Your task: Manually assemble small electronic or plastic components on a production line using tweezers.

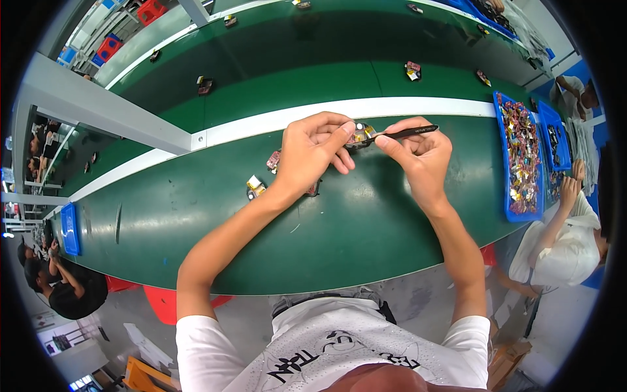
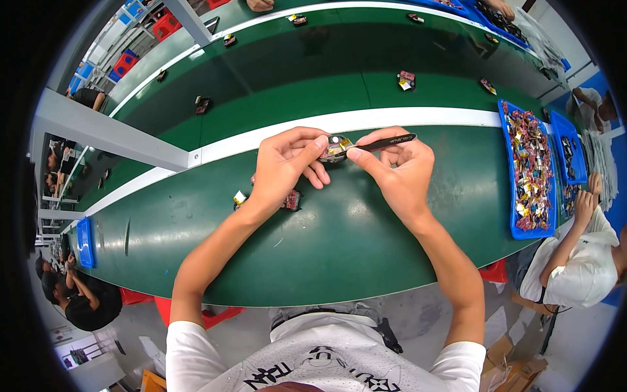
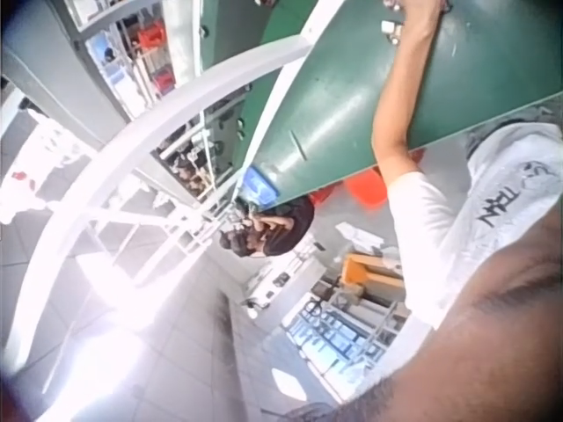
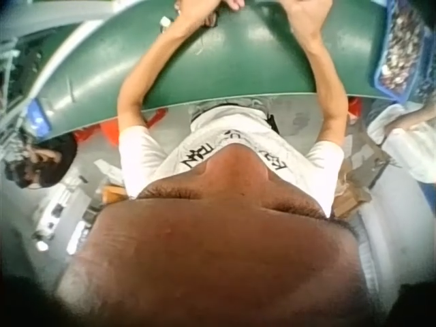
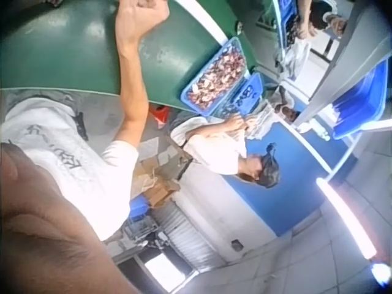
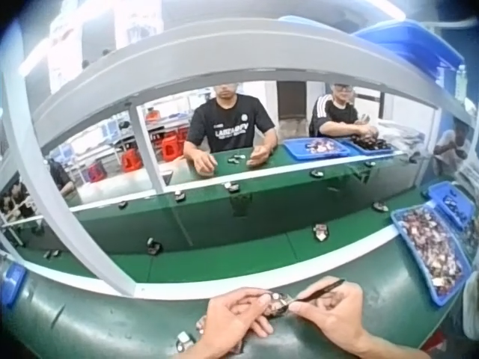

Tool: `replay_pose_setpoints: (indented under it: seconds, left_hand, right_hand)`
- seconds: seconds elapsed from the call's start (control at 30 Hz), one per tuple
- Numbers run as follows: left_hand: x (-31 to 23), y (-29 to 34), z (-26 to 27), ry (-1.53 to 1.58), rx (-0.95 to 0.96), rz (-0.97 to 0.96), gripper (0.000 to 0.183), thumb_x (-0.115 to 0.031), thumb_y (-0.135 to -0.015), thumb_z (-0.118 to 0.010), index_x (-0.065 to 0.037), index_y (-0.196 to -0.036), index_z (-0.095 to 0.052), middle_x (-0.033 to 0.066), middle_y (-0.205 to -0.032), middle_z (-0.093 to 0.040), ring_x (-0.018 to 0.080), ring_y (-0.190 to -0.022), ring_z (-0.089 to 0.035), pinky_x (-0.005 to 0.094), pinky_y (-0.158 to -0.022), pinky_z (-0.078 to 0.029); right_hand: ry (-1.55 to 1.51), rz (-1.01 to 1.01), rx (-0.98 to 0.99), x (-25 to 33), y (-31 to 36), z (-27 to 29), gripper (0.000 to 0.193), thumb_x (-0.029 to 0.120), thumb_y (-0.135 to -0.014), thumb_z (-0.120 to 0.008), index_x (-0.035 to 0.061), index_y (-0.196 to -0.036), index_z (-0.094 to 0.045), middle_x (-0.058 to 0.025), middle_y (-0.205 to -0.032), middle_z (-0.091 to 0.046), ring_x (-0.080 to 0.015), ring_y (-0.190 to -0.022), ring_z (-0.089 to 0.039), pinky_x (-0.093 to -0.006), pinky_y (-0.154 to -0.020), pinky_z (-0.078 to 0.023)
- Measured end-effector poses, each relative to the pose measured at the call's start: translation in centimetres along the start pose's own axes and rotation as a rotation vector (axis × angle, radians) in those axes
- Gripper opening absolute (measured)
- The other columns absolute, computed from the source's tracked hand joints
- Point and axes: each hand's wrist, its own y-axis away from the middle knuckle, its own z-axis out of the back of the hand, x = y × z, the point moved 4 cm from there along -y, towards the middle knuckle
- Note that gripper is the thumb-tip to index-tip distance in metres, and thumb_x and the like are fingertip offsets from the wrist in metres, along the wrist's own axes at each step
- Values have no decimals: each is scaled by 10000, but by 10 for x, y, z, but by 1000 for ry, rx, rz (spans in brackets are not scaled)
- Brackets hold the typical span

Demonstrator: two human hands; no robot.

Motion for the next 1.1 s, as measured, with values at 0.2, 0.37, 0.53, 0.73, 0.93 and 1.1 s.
replay_pose_setpoints:
  seconds: [0.2, 0.37, 0.53, 0.73, 0.93, 1.1]
  left_hand:
    - [3, -3, 3, 88, 154, 116, 318, -203, -1014, -644, 95, -1121, -670, 151, -879, -710, 167, -564, -677, 251, -478, -545]
    - [-1, -2, 0, 128, 203, 96, 302, -199, -1006, -656, 89, -1092, -692, 149, -881, -714, 165, -555, -679, 244, -452, -534]
    - [-2, -2, -1, 122, 186, 111, 303, -186, -990, -680, 94, -1103, -704, 148, -883, -718, 171, -574, -695, 238, -457, -540]
    - [0, -5, -1, 125, 213, 86, 304, -187, -987, -683, 93, -1103, -705, 146, -860, -715, 170, -567, -693, 241, -458, -540]
    - [-1, 0, 4, 110, 188, 129, 279, -170, -989, -673, 91, -1082, -709, 141, -832, -714, 166, -556, -686, 248, -457, -539]
    - [-3, -1, 5, 97, 183, 100, 235, -117, -974, -666, 107, -1037, -705, 144, -827, -710, 173, -548, -687, 255, -464, -538]
  right_hand:
    - [-3, 76, 58, 2, -3, 2, 154, -38, -788, -821, -30, -885, -702, -37, -805, -714, 15, -543, -404, -171, -495, -305]
    - [-5, 121, 112, 0, -3, 3, 157, -56, -785, -810, -36, -887, -693, -88, -866, -754, 17, -535, -413, -166, -490, -312]
    - [-21, 93, 121, 1, -3, 4, 148, -59, -788, -808, -37, -883, -697, -82, -851, -746, 18, -533, -418, -165, -487, -310]
    - [19, 164, 122, 1, -1, 5, 128, -67, -785, -806, -43, -865, -709, -85, -863, -737, 6, -533, -442, -168, -485, -315]
    - [18, 195, 137, 2, -1, 0, 135, -75, -778, -809, -40, -867, -714, -89, -870, -740, 2, -536, -456, -171, -485, -319]
    - [-23, 118, 167, -6, 0, -3, 152, -55, -783, -824, -29, -877, -707, -85, -876, -743, 4, -531, -448, -173, -481, -310]
